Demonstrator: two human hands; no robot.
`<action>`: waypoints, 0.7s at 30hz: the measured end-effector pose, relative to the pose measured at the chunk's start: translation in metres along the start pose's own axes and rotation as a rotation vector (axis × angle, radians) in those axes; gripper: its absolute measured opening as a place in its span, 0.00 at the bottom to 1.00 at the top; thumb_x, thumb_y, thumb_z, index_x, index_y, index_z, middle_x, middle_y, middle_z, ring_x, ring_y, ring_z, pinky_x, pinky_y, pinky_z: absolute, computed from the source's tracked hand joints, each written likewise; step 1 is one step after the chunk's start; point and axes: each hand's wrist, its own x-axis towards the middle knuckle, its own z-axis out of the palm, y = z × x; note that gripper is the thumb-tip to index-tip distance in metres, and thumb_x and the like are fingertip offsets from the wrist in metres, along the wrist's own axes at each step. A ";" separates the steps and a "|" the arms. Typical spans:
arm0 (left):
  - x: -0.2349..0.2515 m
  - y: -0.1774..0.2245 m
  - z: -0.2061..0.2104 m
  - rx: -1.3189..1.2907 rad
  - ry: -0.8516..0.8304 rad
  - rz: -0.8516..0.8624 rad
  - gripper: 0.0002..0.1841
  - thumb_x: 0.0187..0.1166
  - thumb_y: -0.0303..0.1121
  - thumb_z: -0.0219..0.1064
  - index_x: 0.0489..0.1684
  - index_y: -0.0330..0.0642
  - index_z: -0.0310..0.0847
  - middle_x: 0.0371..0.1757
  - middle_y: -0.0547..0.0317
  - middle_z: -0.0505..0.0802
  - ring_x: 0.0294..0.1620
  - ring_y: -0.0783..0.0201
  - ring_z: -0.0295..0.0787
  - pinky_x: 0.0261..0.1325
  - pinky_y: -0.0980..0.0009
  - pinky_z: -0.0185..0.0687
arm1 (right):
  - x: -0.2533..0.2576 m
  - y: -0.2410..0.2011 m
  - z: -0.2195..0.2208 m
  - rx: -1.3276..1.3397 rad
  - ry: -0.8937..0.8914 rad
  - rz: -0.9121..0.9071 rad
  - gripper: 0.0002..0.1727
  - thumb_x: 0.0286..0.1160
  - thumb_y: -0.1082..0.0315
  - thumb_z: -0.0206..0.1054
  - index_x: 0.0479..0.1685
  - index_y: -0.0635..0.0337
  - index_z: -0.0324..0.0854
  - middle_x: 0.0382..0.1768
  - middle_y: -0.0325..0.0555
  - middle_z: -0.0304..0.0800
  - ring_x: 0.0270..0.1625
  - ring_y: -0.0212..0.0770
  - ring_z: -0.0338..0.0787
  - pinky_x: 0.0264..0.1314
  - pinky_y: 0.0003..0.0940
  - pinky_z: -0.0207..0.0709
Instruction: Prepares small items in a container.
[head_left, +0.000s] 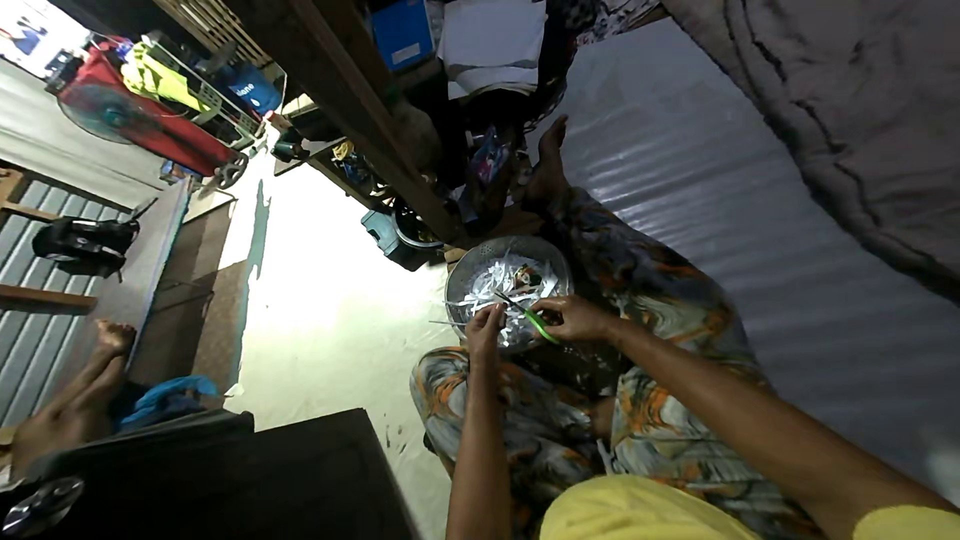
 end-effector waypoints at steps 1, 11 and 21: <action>-0.001 0.000 0.000 -0.002 -0.005 0.003 0.08 0.84 0.21 0.58 0.38 0.31 0.85 0.27 0.66 0.88 0.27 0.78 0.81 0.37 0.80 0.80 | 0.000 -0.001 0.000 0.005 0.001 0.005 0.26 0.76 0.63 0.73 0.70 0.70 0.79 0.51 0.63 0.89 0.46 0.48 0.87 0.57 0.43 0.79; 0.000 -0.001 -0.001 0.007 0.018 0.010 0.08 0.85 0.22 0.59 0.40 0.31 0.84 0.28 0.65 0.88 0.28 0.78 0.81 0.38 0.80 0.80 | -0.001 -0.004 -0.001 0.006 0.067 0.017 0.27 0.76 0.64 0.73 0.71 0.70 0.79 0.52 0.63 0.89 0.47 0.47 0.87 0.57 0.40 0.79; 0.000 0.000 0.000 0.018 -0.024 0.010 0.09 0.84 0.21 0.58 0.39 0.31 0.85 0.27 0.66 0.88 0.27 0.78 0.81 0.38 0.80 0.80 | 0.002 -0.001 0.001 0.023 0.063 0.001 0.22 0.78 0.67 0.70 0.68 0.70 0.81 0.49 0.61 0.89 0.43 0.43 0.86 0.54 0.37 0.79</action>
